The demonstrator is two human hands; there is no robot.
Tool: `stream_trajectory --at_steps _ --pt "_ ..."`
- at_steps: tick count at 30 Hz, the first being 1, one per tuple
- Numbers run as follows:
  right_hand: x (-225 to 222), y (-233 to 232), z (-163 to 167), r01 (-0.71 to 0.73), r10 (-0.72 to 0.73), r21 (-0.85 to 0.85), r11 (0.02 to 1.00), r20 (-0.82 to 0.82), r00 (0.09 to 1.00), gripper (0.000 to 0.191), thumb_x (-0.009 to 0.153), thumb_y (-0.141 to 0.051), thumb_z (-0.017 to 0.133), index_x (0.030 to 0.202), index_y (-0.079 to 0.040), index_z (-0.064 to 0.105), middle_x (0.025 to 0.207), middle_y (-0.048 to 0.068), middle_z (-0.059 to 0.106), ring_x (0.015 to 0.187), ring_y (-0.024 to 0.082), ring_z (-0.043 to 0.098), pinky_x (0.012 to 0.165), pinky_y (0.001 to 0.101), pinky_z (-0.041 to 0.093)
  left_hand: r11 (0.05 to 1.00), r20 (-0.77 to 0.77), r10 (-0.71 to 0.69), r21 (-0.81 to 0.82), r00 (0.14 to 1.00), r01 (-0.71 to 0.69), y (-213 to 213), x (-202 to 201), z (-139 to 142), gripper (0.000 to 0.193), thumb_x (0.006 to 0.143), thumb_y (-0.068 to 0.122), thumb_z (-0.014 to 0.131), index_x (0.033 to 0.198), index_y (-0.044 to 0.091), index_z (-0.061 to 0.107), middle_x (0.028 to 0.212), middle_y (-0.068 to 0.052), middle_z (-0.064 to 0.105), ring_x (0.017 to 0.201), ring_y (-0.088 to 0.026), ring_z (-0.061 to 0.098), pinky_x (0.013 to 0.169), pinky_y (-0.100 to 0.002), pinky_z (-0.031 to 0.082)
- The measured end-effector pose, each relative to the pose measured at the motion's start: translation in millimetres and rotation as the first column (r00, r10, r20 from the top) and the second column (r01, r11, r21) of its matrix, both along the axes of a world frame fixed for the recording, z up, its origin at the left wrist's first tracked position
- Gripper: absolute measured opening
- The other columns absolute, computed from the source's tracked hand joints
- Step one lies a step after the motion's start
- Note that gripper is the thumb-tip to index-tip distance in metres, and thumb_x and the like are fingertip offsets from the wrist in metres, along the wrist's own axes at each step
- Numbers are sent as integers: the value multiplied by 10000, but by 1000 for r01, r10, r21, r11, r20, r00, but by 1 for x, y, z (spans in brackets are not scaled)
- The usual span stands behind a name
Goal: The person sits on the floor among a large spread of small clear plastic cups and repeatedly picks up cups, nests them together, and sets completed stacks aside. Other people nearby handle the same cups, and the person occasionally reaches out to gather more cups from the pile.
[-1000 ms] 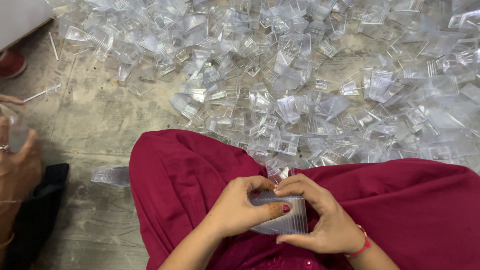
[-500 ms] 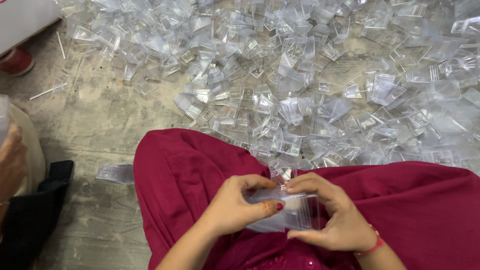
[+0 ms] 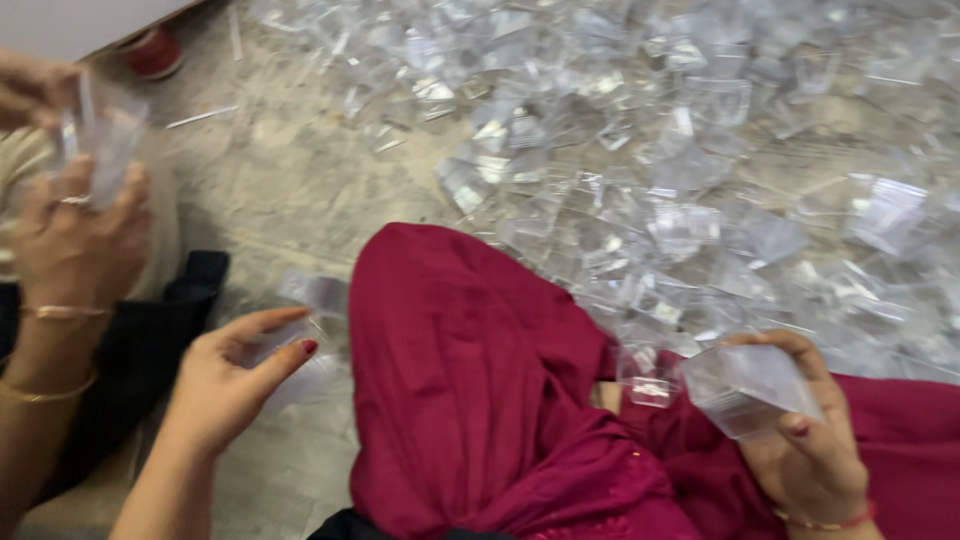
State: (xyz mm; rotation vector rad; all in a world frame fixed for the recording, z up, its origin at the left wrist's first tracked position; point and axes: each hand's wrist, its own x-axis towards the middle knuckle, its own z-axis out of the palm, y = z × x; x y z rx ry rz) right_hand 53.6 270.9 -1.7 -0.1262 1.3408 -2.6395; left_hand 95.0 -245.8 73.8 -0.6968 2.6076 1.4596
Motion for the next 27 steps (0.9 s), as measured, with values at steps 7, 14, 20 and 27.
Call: stream_trajectory --at_steps 7,14,20,27 --pt "-8 8 -20 -15 6 187 982 50 999 698 899 -171 779 1458 41 419 1443 250 540 1314 355 580 1087 536 477 634 527 230 -719 818 285 -45 0 -62 655 667 564 823 1243 260 757 1182 -111 746 1105 -298 709 908 -439 579" --pt "-5 15 -34 -8 -5 297 955 42 999 700 843 -31 724 1479 57 445 1404 208 565 1286 302 601 1057 488 509 698 541 191 -662 819 274 -37 -29 -119 942 615 707 855 1307 103 648 1167 -181 722 1102 -344 691 890 -480 558" --pt "-6 14 -35 -25 8 306 952 58 998 709 841 -17 713 1488 61 433 1409 228 578 1279 307 612 1066 473 503 811 14 321 -520 947 -267 -49 -49 -119 849 685 615 820 1338 106 634 1115 -160 751 1039 -331 725 880 -459 560" --pt "-9 11 -31 -6 8 308 951 -5 1000 812 794 -64 787 1522 51 448 1394 220 588 1238 294 637 1012 441 540 862 56 163 -494 985 -115 -79 -58 -102 594 741 495 811 1172 92 738 1072 -159 773 1032 -330 737 891 -436 560"
